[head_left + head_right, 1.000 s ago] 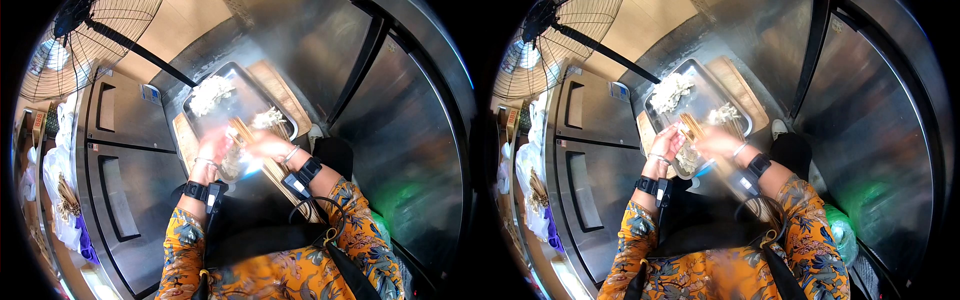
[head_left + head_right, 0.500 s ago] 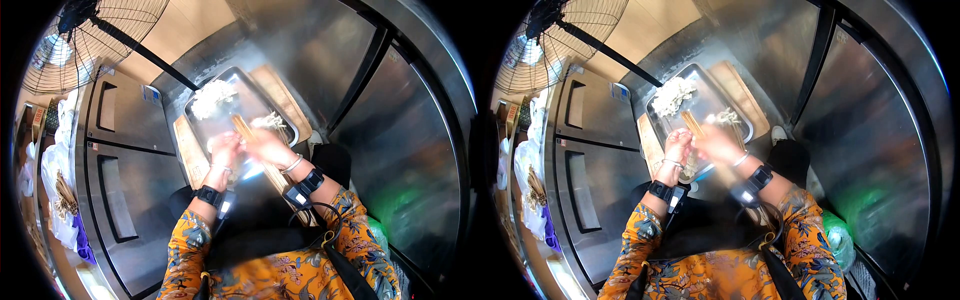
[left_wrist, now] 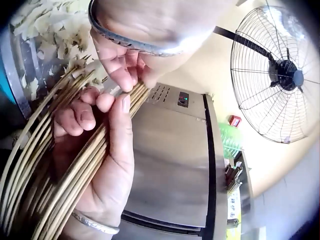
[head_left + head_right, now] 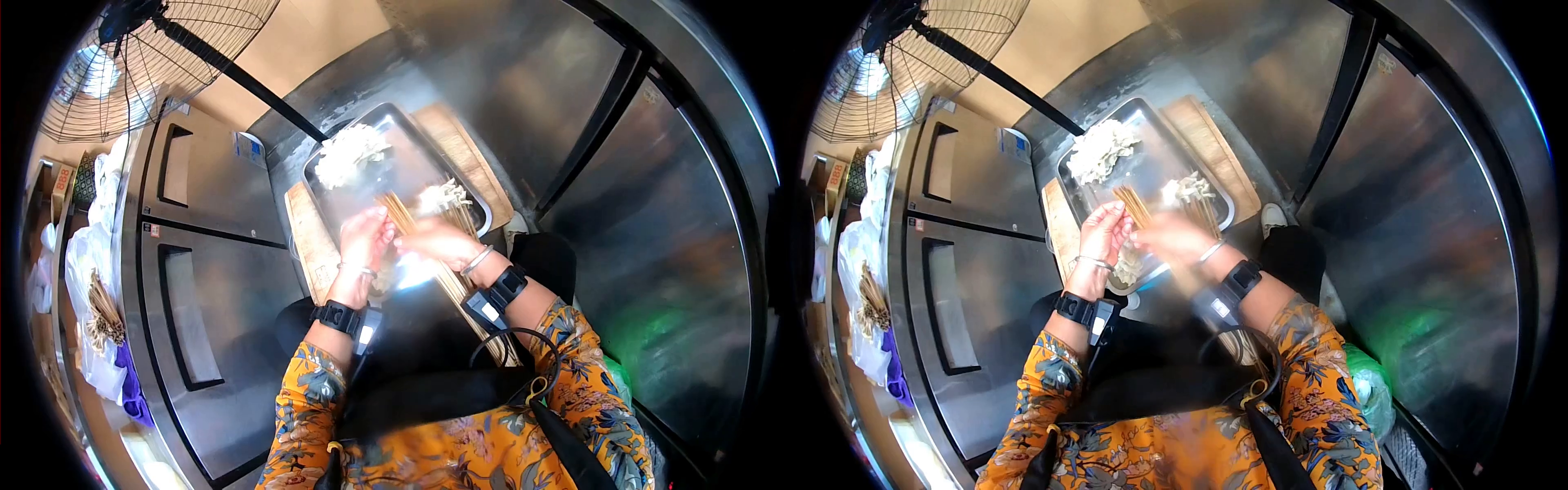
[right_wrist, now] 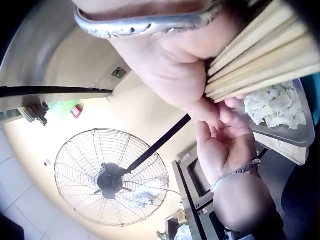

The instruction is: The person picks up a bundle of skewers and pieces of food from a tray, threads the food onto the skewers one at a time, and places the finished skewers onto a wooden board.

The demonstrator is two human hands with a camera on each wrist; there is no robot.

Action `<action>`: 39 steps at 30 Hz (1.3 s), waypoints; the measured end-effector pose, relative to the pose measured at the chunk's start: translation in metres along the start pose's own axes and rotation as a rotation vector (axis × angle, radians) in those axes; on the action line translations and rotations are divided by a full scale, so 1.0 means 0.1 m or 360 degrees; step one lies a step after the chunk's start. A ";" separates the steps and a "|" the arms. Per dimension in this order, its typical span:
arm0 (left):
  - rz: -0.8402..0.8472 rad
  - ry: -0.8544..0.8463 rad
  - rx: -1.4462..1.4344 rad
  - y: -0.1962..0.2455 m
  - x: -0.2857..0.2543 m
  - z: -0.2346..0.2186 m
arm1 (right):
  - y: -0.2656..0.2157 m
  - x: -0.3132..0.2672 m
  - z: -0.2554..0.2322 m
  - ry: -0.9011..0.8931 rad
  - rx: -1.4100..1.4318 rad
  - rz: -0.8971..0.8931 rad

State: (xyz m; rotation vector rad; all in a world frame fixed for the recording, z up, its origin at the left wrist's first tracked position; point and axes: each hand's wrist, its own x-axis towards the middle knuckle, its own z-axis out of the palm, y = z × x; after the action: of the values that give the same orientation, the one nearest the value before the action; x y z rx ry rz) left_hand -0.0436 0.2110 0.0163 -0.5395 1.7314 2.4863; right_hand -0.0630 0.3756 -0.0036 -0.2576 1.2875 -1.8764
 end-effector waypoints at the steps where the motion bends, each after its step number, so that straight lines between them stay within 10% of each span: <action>1: -0.0010 0.0010 0.0005 0.01 0.00 -0.01 | -0.01 -0.01 0.01 0.0001 0.0012 -0.0003; 25: 0.0128 -0.0084 0.0380 0.25 -0.08 -0.13 | -0.04 -0.06 -0.05 -0.0055 0.0124 -0.0023; 27: 0.0547 -0.0103 0.1047 -0.11 0.35 -0.83 | -0.02 -0.05 -0.08 -0.0067 0.0178 -0.0043; 33: 0.0222 -0.0154 0.2837 0.06 -0.06 -0.37 | 0.01 0.00 -0.10 -0.0025 0.0107 -0.0055; 39: 0.0315 -0.0011 0.2839 -0.19 -0.01 -0.47 | 0.00 -0.02 -0.08 0.0013 0.0140 0.0001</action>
State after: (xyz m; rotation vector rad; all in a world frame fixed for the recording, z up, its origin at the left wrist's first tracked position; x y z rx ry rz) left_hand -0.0262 0.1746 -0.0152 -0.0998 2.9557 0.2083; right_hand -0.0659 0.3822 -0.0067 -0.2038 1.2070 -1.9299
